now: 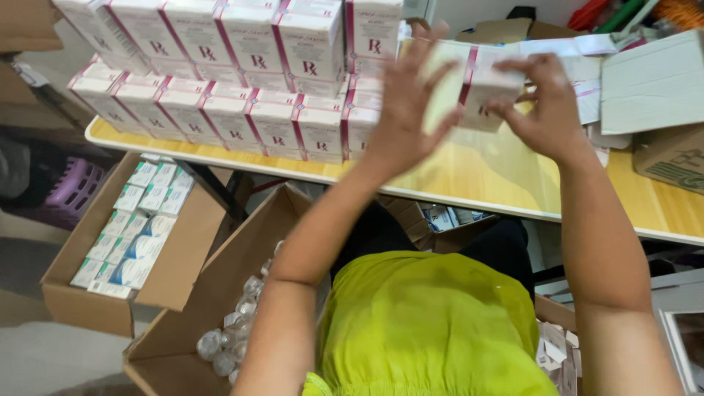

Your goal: The person repeatedly picks up small clear plastic bottles and inserts them into white cardboard boxes with pink markings. The person folds the box flaps to close them and stacks the completed boxes on a table. The person also retrieves more bottles from a large cardboard box on the floor.

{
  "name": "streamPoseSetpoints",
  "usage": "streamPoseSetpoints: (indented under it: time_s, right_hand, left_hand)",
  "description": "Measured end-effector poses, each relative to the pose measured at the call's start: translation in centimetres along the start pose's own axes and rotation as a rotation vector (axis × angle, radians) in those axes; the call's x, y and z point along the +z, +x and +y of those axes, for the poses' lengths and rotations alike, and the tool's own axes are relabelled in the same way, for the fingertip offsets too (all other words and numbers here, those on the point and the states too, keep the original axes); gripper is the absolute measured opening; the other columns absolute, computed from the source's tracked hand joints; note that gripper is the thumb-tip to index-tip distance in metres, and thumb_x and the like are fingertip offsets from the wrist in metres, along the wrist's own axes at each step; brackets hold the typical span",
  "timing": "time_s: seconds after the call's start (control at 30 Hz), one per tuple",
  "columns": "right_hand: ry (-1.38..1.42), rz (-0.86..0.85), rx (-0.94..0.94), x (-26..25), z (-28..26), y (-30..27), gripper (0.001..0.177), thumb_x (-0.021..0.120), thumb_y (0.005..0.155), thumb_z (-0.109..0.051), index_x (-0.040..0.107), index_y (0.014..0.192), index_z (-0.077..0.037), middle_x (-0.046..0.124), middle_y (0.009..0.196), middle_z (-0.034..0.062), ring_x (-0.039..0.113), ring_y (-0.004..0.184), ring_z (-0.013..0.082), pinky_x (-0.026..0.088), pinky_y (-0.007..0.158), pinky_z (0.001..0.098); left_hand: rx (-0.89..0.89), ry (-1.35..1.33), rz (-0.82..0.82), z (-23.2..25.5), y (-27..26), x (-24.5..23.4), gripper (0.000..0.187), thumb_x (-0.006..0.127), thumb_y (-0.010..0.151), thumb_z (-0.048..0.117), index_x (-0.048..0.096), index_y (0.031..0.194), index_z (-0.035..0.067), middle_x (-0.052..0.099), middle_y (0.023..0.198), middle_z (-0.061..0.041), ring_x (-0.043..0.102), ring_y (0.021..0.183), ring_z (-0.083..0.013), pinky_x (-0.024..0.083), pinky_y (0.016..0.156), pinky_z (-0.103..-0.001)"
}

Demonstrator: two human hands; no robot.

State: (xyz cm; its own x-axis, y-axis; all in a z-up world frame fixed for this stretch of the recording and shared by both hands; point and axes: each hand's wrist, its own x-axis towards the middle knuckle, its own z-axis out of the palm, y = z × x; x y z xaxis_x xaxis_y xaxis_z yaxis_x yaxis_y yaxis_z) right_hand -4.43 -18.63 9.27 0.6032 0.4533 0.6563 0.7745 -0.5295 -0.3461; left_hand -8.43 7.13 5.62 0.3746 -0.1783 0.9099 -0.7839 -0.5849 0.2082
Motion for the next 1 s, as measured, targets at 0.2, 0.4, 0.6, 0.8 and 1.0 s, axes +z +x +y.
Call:
streamPoseSetpoints:
  time_s: [0.2,0.4,0.6,0.8,1.0]
  right_hand:
    - [0.274,0.136,-0.130,4.9,-8.0,4.8,0.042,0.082,0.105,-0.006,0.056,0.138,-0.010,0.048,0.137,0.0108,0.063,0.130,0.0243,0.062,0.092,0.0332]
    - [0.202,0.196,-0.076,10.7,-10.9,7.4,0.044,0.085,0.099,-0.012,0.059,0.135,-0.013,0.049,0.135,0.0100,0.059,0.117,0.0244,0.066,0.085,0.0342]
    - [0.066,0.274,-0.138,13.3,-6.8,6.6,0.093,0.093,0.094,-0.026,0.022,0.154,-0.020,0.014,0.155,0.0227,0.034,0.148,0.0389,0.057,0.107,0.0437]
    - [0.608,-0.003,0.160,16.6,-5.0,7.8,0.129,0.089,0.085,-0.044,-0.012,0.158,-0.014,0.028,0.165,0.0232,0.041,0.152,0.0440,0.047,0.121,0.0528]
    - [0.271,0.045,0.014,18.4,-4.1,7.9,0.123,0.085,0.104,-0.040,-0.021,0.160,-0.013,0.021,0.167,0.0276,0.022,0.162,0.0456,0.025,0.135,0.0574]
  left_hand:
    - [-0.061,0.553,-0.045,-6.9,1.7,-13.8,0.058,0.070,0.108,0.051,0.052,0.151,0.017,0.056,0.151,-0.006,0.039,0.148,-0.0323,0.008,0.121,-0.075]
    - [0.006,0.720,-0.093,-10.0,-0.5,-14.6,0.065,0.073,0.103,0.060,0.049,0.153,0.025,0.047,0.153,-0.010,0.030,0.146,-0.0429,0.005,0.115,-0.079]
    - [0.023,0.739,-0.043,-12.2,-1.5,-13.2,0.073,0.075,0.097,0.060,0.047,0.155,0.026,0.041,0.157,-0.009,0.027,0.148,-0.0395,0.005,0.119,-0.077]
    - [0.026,0.773,-0.040,-11.5,-1.4,-13.5,0.075,0.070,0.097,0.064,0.045,0.158,0.029,0.039,0.158,-0.004,0.024,0.152,-0.0351,0.001,0.121,-0.076]
    - [0.022,0.801,-0.050,-11.7,-1.2,-13.2,0.080,0.059,0.099,0.076,0.041,0.163,0.031,0.035,0.161,-0.003,0.017,0.154,-0.0349,-0.004,0.120,-0.077]
